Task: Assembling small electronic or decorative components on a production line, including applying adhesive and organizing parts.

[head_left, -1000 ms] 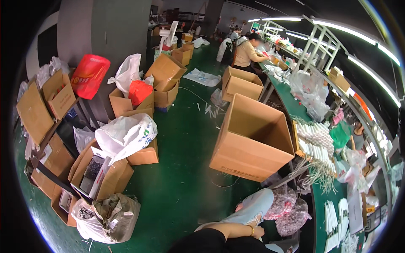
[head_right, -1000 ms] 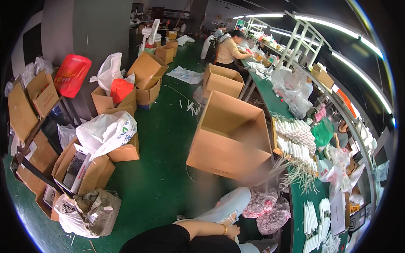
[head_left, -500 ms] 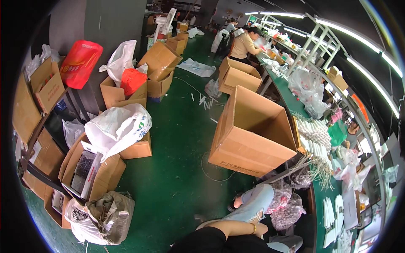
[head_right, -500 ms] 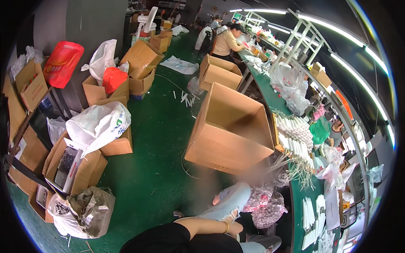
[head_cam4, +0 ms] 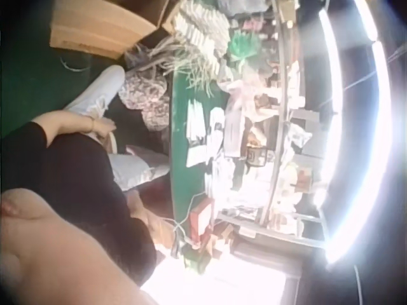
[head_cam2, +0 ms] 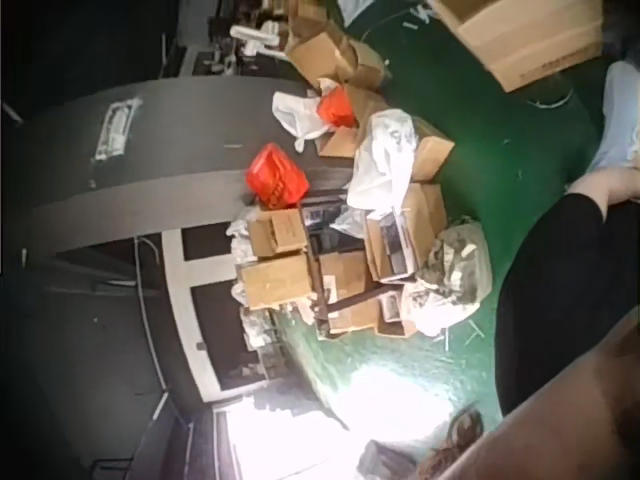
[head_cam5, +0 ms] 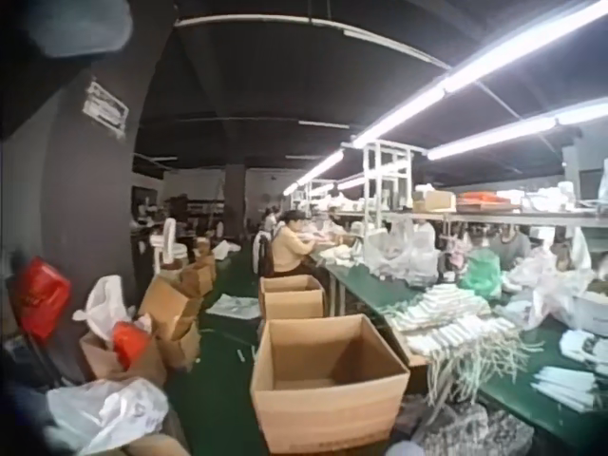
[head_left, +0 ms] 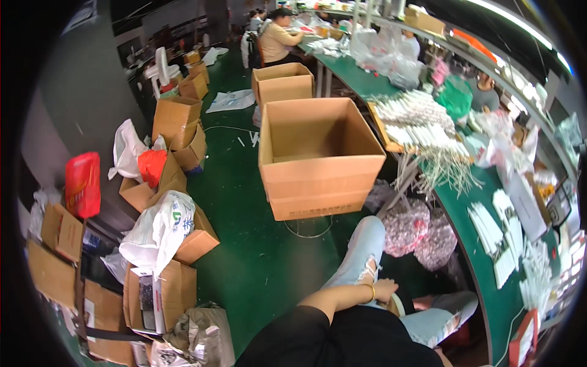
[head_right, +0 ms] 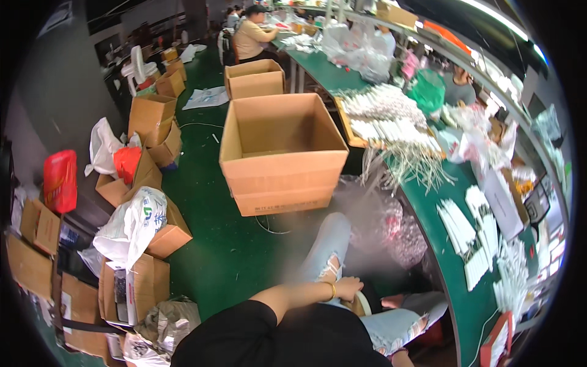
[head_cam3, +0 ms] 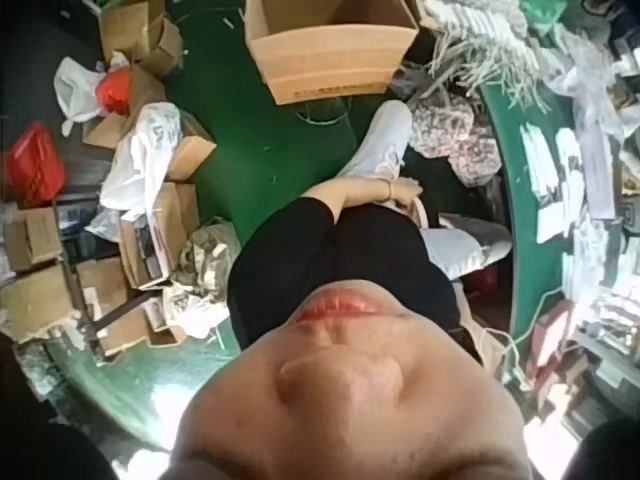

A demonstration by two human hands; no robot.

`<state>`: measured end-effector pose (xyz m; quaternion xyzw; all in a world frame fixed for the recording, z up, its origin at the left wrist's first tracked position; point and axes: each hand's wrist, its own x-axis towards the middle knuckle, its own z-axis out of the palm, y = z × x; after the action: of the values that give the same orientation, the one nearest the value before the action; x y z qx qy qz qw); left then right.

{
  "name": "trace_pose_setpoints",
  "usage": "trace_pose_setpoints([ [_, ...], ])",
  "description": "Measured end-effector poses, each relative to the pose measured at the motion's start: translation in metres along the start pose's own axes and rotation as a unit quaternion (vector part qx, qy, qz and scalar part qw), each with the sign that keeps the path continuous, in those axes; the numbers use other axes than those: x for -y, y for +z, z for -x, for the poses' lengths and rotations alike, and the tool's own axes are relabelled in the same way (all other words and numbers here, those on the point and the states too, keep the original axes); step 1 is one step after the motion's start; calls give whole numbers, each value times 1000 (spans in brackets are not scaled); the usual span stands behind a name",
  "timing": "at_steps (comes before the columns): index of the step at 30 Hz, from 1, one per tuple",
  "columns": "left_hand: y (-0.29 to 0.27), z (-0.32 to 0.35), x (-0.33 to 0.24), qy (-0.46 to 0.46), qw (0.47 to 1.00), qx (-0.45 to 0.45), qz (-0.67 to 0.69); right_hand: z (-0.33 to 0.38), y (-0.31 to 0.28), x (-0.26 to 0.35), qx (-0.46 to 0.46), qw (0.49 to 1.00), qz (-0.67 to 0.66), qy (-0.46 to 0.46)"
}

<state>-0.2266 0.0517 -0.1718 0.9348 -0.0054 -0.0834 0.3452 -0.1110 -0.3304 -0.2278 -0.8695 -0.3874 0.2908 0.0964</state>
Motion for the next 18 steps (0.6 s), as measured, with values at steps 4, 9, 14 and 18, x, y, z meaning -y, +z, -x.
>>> trace_pose_setpoints([
  [4,2,-12,-5,-3,999,48,-4,32,32,-16,47,998,-24,27],
  [9,9,-24,-15,6,996,86,-8,45,50,-34,91,994,-39,47],
  [14,5,-30,-24,28,992,124,-6,42,64,-43,123,989,-55,63],
  [18,9,-38,-25,54,987,153,-7,37,80,-43,149,984,-69,73],
])
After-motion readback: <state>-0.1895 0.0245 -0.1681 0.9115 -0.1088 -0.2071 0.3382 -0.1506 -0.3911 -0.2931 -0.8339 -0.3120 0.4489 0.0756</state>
